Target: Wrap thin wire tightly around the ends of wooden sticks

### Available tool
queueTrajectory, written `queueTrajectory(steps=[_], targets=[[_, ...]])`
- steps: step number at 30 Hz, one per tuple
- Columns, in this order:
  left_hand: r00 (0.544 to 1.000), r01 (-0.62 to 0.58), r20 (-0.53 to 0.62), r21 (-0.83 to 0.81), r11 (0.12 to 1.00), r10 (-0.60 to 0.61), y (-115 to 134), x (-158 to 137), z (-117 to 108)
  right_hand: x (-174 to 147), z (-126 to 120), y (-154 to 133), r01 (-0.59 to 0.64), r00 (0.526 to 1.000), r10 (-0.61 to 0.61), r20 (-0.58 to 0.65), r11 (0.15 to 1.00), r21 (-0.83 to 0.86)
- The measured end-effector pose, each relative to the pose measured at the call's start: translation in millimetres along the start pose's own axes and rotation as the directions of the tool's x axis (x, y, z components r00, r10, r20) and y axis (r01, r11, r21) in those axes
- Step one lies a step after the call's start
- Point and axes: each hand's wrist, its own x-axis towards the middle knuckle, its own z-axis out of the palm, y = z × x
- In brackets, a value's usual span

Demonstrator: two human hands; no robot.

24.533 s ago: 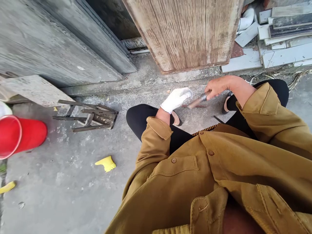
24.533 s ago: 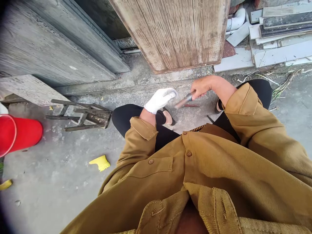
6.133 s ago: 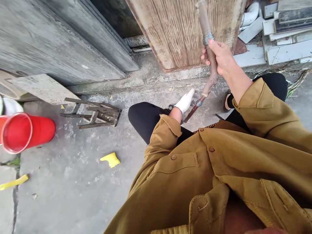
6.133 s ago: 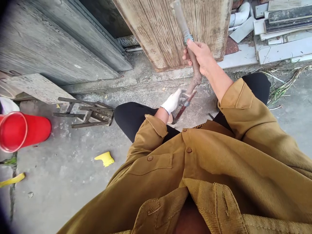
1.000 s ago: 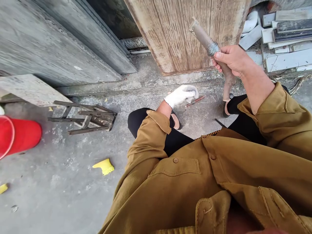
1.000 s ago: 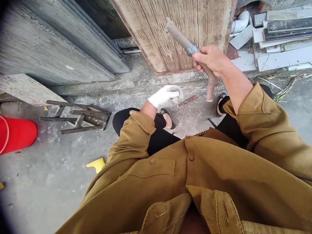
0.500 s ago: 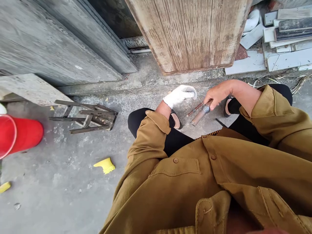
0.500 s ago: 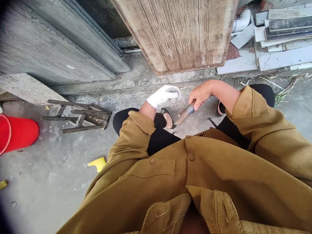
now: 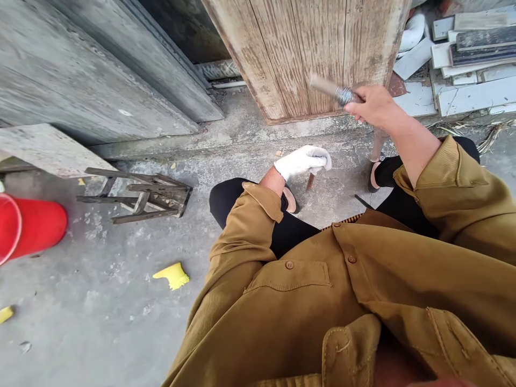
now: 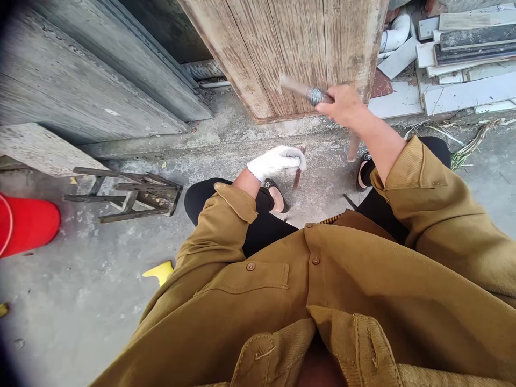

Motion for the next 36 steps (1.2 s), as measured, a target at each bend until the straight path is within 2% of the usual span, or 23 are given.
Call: queueTrajectory(steps=[2, 3, 5, 6, 7, 8, 10, 11, 12, 13, 14, 15, 17, 19, 20, 22, 24, 26, 28, 30, 33, 35, 36], targets=[[1.000, 0.012, -0.022, -0.002, 1.000, -0.012, 3, -3, -1, 4, 4, 4, 0.057, 0.998, -0.049, 0.033, 0.941, -0.333], [0.999, 0.001, -0.047, -0.005, 1.000, -0.001, 4, -5, -3, 6, 6, 6, 0.083, 0.996, -0.056, 0.075, 0.895, -0.437], [0.992, -0.044, -0.118, -0.014, 0.999, 0.042, 7, -10, -8, 7, 8, 10, 0.155, 0.974, -0.038, 0.222, 0.828, -0.539], [0.987, -0.063, -0.151, -0.015, 0.998, 0.060, 7, -12, -10, 6, 10, 11, 0.209, 0.942, -0.013, 0.336, 0.807, -0.553], [0.982, -0.077, -0.175, -0.015, 0.997, 0.073, 8, -13, -12, 4, 11, 11, 0.267, 0.888, 0.018, 0.460, 0.794, -0.546], [0.979, -0.086, -0.189, -0.016, 0.996, 0.082, 8, -14, -13, 0, 12, 10, 0.323, 0.810, 0.051, 0.585, 0.792, -0.518], [0.978, -0.093, -0.189, -0.023, 0.995, 0.087, 6, -14, -15, -8, 15, 4, 0.402, 0.611, 0.098, 0.785, 0.816, -0.415], [0.979, -0.097, -0.182, -0.027, 0.995, 0.091, 6, -14, -15, -13, 16, 1, 0.414, 0.522, 0.103, 0.847, 0.837, -0.358], [0.979, -0.103, -0.182, -0.029, 0.994, 0.096, 5, -13, -15, -18, 16, -3, 0.413, 0.460, 0.091, 0.883, 0.859, -0.303], [0.976, -0.108, -0.194, -0.026, 0.994, 0.101, 4, -11, -15, -22, 15, -8, 0.402, 0.433, 0.060, 0.899, 0.880, -0.253], [0.972, -0.104, -0.216, -0.017, 0.994, 0.098, 3, -10, -15, -25, 13, -11, 0.380, 0.445, 0.017, 0.895, 0.902, -0.206], [0.965, -0.090, -0.247, -0.003, 0.996, 0.087, 3, -8, -15, -27, 10, -14, 0.348, 0.491, -0.033, 0.870, 0.923, -0.162], [0.949, -0.048, -0.311, 0.025, 0.999, 0.054, 3, -5, -13, -28, 3, -18, 0.262, 0.646, -0.118, 0.754, 0.962, -0.073], [0.945, -0.034, -0.324, 0.038, 0.999, 0.044, 2, -2, -10, -27, -1, -18, 0.175, 0.797, -0.156, 0.584, 0.984, 0.025], [0.946, -0.049, -0.319, 0.035, 0.998, 0.058, 2, -1, -9, -25, -2, -17, 0.140, 0.851, -0.159, 0.500, 0.987, 0.075], [0.953, -0.083, -0.290, 0.030, 0.996, 0.088, 0, 1, -8, -22, 0, -15, 0.095, 0.919, -0.153, 0.364, 0.981, 0.170], [0.964, -0.075, -0.253, 0.029, 0.997, 0.079, -4, 3, -8, -17, 5, -12, 0.076, 0.953, -0.141, 0.269, 0.969, 0.236], [0.981, -0.036, -0.188, 0.026, 0.999, 0.041, -8, 5, -8, -11, 10, -8, 0.066, 0.974, -0.113, 0.199, 0.971, 0.230], [0.993, -0.007, -0.118, 0.015, 1.000, 0.008, -10, 5, -8, -2, 15, -2, 0.061, 0.988, -0.075, 0.132, 0.992, 0.107], [0.997, 0.006, -0.072, 0.007, 1.000, -0.006, -9, 4, -6, 7, 19, 4, 0.058, 0.995, -0.049, 0.082, 0.992, -0.109], [0.998, -0.020, -0.064, 0.010, 1.000, 0.021, -3, 1, -4, 14, 28, 13, 0.069, 0.990, -0.021, 0.140, 0.935, -0.347], [0.995, -0.061, -0.080, 0.029, 0.998, 0.063, 2, -1, -4, 12, 33, 15, 0.050, 0.967, 0.053, 0.249, 0.919, -0.390], [0.993, -0.075, -0.088, 0.044, 0.996, 0.079, 4, -2, -4, 9, 35, 14, 0.040, 0.940, 0.104, 0.325, 0.913, -0.407]])
